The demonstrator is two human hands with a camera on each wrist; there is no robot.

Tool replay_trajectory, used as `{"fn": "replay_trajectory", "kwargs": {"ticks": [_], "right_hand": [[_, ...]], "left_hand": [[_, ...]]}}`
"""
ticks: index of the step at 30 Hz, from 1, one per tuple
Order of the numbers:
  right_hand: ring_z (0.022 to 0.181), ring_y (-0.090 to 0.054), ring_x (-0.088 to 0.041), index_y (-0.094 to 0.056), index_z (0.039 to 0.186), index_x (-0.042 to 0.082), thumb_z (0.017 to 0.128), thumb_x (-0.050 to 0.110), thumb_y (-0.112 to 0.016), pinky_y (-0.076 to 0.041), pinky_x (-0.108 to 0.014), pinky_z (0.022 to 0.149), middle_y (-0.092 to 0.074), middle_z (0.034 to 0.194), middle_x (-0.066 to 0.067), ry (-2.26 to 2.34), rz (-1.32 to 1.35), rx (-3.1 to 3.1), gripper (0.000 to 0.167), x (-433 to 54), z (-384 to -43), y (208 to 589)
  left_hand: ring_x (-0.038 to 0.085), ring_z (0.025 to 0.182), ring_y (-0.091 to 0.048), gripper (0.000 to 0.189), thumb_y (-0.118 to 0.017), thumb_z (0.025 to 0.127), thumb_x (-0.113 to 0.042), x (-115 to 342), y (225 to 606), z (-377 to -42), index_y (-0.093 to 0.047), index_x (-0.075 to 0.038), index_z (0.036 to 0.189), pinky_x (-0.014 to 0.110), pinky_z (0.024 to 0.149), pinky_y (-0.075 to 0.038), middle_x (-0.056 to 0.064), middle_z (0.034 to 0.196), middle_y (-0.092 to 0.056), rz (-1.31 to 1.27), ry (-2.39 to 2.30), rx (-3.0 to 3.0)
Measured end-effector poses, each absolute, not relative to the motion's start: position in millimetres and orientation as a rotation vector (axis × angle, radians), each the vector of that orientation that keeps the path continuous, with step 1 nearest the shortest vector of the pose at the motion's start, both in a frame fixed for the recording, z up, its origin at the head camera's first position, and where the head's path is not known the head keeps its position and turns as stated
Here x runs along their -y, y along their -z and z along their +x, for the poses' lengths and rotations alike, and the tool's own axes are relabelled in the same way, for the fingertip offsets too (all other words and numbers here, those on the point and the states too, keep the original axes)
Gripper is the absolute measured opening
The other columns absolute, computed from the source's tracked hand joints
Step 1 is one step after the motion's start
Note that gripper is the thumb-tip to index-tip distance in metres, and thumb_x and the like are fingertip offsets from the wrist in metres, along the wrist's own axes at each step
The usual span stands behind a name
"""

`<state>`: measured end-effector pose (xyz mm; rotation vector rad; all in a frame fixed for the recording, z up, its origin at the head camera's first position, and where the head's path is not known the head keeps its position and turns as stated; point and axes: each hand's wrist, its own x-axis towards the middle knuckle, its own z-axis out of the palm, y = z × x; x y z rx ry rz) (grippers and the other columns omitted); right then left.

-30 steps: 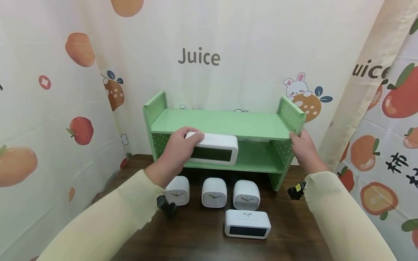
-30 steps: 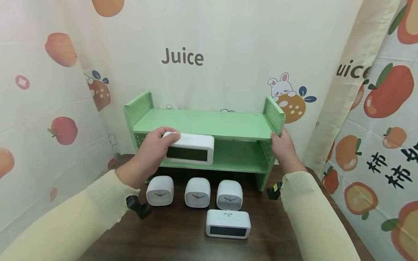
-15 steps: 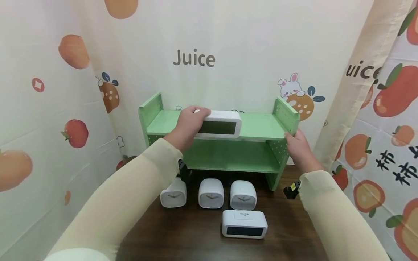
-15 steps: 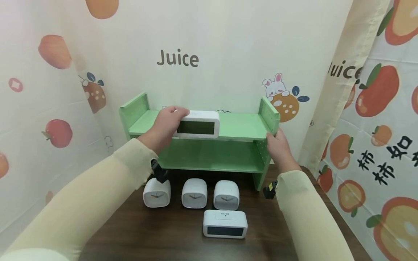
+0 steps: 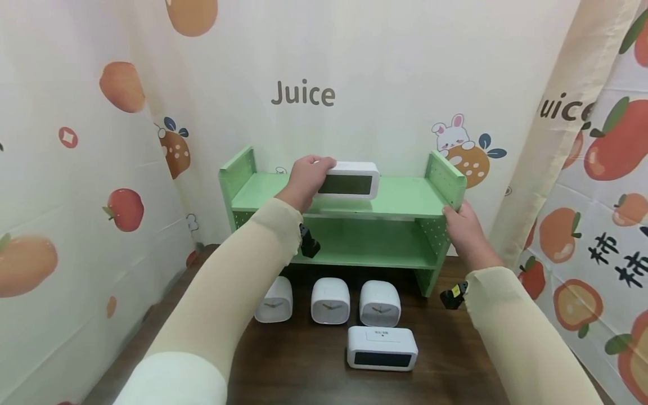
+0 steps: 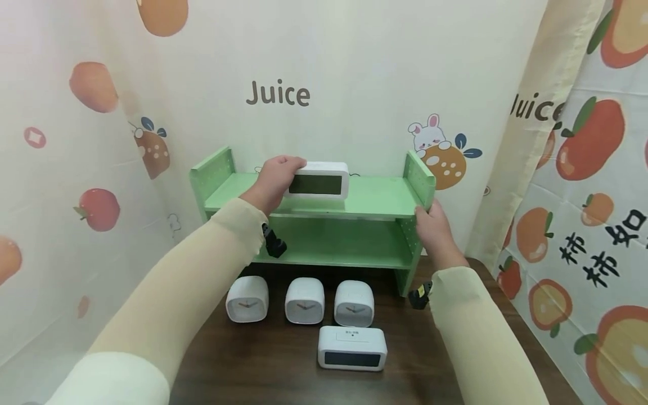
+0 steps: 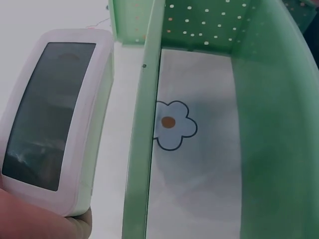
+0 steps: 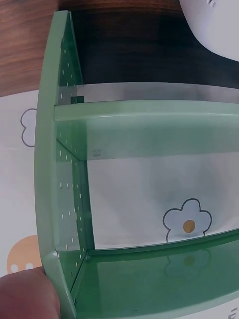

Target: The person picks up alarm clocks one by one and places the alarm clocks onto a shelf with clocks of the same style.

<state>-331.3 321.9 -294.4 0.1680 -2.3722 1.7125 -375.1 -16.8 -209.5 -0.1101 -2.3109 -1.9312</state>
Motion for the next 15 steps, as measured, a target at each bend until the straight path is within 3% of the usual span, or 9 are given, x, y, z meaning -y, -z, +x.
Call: {"fn": "replay_trajectory", "kwargs": {"ticks": [5,11,15], "right_hand": [[0.136,-0.043,-0.033,-0.015,0.165,0.013,0.113,0.032,-0.024,-0.033,-0.060,0.113,-0.038,0.156,-0.019,-1.700,0.140,2.382,0.057,-318,-333,293],[0.146,-0.033,-0.039,-0.012,0.166,0.013,0.113,0.026,-0.023,-0.028,-0.062,0.115,-0.030,0.163,-0.019,-1.698,0.167,2.368,0.056,-320,-331,292],[0.145,-0.035,-0.039,-0.012,0.166,0.012,0.113,0.027,-0.023,-0.029,-0.061,0.115,-0.032,0.162,-0.019,-1.698,0.158,2.373,0.056,-320,-329,292]], "left_hand": [[0.028,0.114,-0.059,0.027,-0.065,0.098,-0.037,7,210,-383,-0.068,-0.013,0.112,0.043,0.097,-0.048,0.004,0.118,-0.063,-0.095,1.899,2.325],[0.023,0.109,-0.059,0.031,-0.066,0.097,-0.038,-15,211,-390,-0.067,-0.014,0.116,0.039,0.096,-0.048,0.002,0.119,-0.062,-0.125,1.898,2.354],[0.021,0.106,-0.058,0.032,-0.065,0.097,-0.040,-30,217,-393,-0.065,-0.015,0.117,0.039,0.095,-0.048,0.000,0.118,-0.061,-0.128,1.884,2.389]]}}
